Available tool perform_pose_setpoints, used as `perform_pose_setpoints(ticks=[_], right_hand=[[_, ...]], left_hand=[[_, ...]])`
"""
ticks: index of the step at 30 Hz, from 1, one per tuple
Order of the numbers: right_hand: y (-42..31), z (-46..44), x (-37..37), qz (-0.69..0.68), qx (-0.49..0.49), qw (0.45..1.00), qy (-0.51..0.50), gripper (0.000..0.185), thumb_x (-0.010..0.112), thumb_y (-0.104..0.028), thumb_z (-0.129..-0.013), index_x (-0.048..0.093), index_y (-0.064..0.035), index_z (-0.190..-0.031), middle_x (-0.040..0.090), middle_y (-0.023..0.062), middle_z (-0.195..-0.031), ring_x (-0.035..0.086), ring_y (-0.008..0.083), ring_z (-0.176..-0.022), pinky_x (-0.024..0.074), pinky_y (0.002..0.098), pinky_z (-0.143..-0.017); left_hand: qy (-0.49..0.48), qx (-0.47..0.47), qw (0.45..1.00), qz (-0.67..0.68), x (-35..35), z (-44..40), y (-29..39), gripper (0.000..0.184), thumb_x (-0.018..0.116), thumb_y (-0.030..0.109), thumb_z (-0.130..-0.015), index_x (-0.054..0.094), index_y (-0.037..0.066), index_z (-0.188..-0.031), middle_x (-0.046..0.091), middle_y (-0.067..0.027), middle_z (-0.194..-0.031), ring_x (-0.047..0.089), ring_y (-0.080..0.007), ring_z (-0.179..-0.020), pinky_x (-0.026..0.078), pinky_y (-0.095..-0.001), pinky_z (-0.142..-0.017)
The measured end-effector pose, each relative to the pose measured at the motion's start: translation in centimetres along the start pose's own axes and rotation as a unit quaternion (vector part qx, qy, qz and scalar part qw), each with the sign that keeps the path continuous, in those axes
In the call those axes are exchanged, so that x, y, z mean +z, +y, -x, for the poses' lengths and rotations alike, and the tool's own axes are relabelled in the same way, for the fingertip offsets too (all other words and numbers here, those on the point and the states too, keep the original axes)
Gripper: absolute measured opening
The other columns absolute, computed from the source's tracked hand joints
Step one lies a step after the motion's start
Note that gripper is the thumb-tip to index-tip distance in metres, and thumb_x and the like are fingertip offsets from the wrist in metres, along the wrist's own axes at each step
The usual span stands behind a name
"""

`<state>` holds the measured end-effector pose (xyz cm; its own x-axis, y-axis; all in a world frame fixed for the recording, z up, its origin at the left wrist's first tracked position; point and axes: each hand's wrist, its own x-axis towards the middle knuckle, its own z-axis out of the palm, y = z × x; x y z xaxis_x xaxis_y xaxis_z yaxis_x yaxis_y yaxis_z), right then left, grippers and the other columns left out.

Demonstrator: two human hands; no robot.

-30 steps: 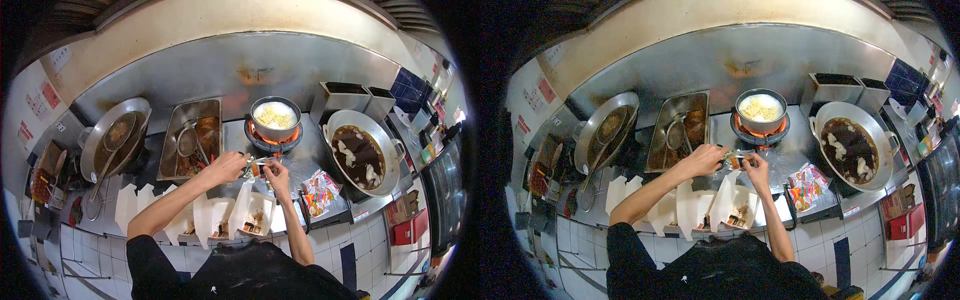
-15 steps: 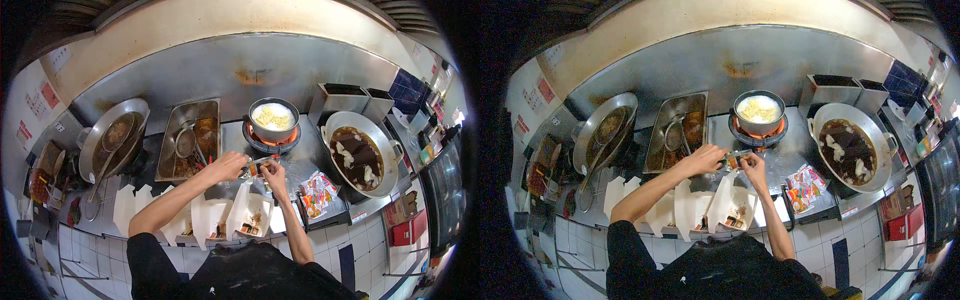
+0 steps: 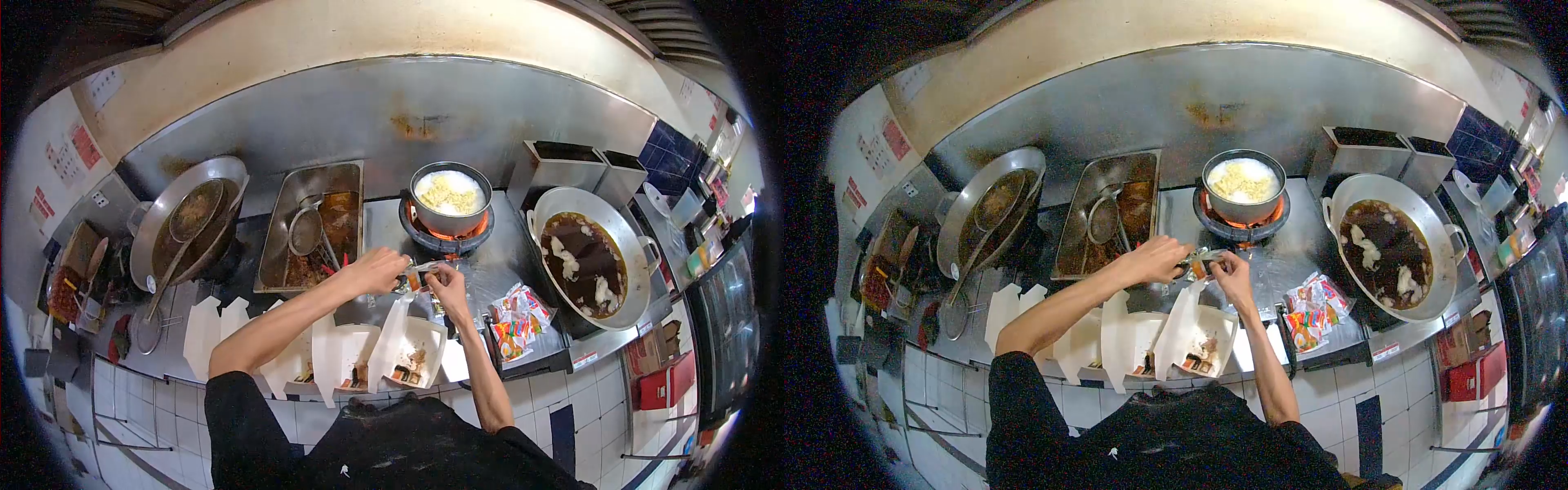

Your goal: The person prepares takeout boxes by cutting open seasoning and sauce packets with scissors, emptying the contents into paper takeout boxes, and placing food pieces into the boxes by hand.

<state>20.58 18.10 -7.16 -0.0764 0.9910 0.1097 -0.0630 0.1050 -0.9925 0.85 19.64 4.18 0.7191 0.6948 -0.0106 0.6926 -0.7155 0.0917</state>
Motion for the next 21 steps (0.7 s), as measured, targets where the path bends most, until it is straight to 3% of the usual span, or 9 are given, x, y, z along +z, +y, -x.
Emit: perform_pose_setpoints(ticks=[4,6,7,9,12,13,15,20,21], right_hand=[[-0.2,0.0,0.6,-0.036,-0.010,0.999,-0.021,0.012,0.063,-0.004,-0.083,0.066,0.0042,-0.092,0.065,0.0035,-0.080,0.057,0.0084,-0.071,0.0491,0.0251,-0.063],[-0.6,0.0,0.7,-0.079,0.003,0.997,-0.020,0.013,0.063,-0.004,-0.083,0.066,0.0044,-0.092,0.065,0.0037,-0.080,0.056,0.0082,-0.070,0.0483,0.0250,-0.062],[-0.1,-0.1,0.6,-0.064,0.003,0.998,-0.014,0.013,0.063,-0.004,-0.083,0.066,0.0044,-0.092,0.065,0.0039,-0.080,0.056,0.0082,-0.070,0.0483,0.0250,-0.062],[0.9,-0.5,0.4,-0.049,0.001,0.999,-0.004,0.014,0.063,-0.005,-0.083,0.066,0.0045,-0.093,0.065,0.0041,-0.080,0.057,0.0082,-0.071,0.0482,0.0251,-0.061],[2.1,-1.2,0.4,0.001,-0.033,0.999,-0.023,0.015,0.063,-0.005,-0.082,0.066,0.0041,-0.093,0.066,0.0045,-0.081,0.057,0.0083,-0.070,0.0493,0.0256,-0.061],[2.3,-1.4,0.4,0.016,-0.032,0.999,-0.024,0.014,0.061,-0.004,-0.084,0.064,0.0054,-0.095,0.065,0.0057,-0.080,0.059,0.0099,-0.069,0.0519,0.0264,-0.061],[1.8,-1.6,0.5,0.032,-0.035,0.999,-0.027,0.014,0.059,-0.002,-0.086,0.062,0.0067,-0.097,0.065,0.0069,-0.080,0.061,0.0115,-0.067,0.0545,0.0271,-0.062],[1.0,-1.4,1.1,-0.021,-0.002,0.999,-0.036,0.012,0.060,-0.002,-0.085,0.063,0.0070,-0.092,0.065,0.0063,-0.078,0.060,0.0117,-0.066,0.0532,0.0267,-0.061],[0.8,-1.4,1.2,0.009,-0.006,1.000,-0.011,0.010,0.061,-0.004,-0.084,0.064,0.0055,-0.086,0.062,0.0042,-0.072,0.056,0.0102,-0.062,0.0487,0.0259,-0.056]], left_hand=[[0.031,0.005,0.999,0.005,0.0,-0.3,0.4,0.035,0.070,0.010,-0.068,0.059,-0.005,-0.098,0.064,-0.0233,-0.071,0.065,-0.0404,-0.074,0.052,-0.0477,-0.066],[0.018,0.014,1.000,-0.017,-0.4,-0.4,0.4,0.020,0.067,0.009,-0.069,0.060,-0.003,-0.082,0.064,-0.0219,-0.072,0.065,-0.0390,-0.075,0.053,-0.0462,-0.065],[0.018,0.014,1.000,-0.017,-0.4,-0.4,0.3,0.020,0.067,0.009,-0.069,0.060,-0.003,-0.082,0.064,-0.0219,-0.072,0.065,-0.0390,-0.075,0.053,-0.0462,-0.065],[-0.004,0.012,1.000,-0.008,-0.3,-0.6,0.1,0.037,0.070,0.013,-0.070,0.059,-0.004,-0.101,0.064,-0.0237,-0.074,0.064,-0.0406,-0.076,0.051,-0.0480,-0.066],[0.019,0.005,1.000,0.010,0.5,-0.9,0.0,0.039,0.070,0.013,-0.071,0.059,-0.003,-0.105,0.064,-0.0236,-0.075,0.065,-0.0406,-0.077,0.052,-0.0477,-0.068],[0.020,0.004,1.000,0.009,0.7,-1.0,-0.1,0.039,0.070,0.013,-0.071,0.059,-0.003,-0.105,0.064,-0.0236,-0.075,0.065,-0.0406,-0.077,0.052,-0.0477,-0.068],[0.034,0.012,0.999,0.003,0.8,-1.2,-0.3,0.023,0.069,0.013,-0.070,0.060,-0.003,-0.083,0.065,-0.0219,-0.074,0.065,-0.0384,-0.076,0.052,-0.0470,-0.066],[0.047,0.008,0.999,0.023,1.2,-1.5,-0.5,0.027,0.069,0.014,-0.069,0.061,-0.003,-0.088,0.065,-0.0227,-0.076,0.065,-0.0394,-0.078,0.052,-0.0468,-0.068],[0.035,0.009,0.999,0.024,1.4,-1.7,-0.7,0.029,0.069,0.014,-0.069,0.061,-0.003,-0.090,0.065,-0.0231,-0.077,0.065,-0.0397,-0.079,0.052,-0.0469,-0.069]])
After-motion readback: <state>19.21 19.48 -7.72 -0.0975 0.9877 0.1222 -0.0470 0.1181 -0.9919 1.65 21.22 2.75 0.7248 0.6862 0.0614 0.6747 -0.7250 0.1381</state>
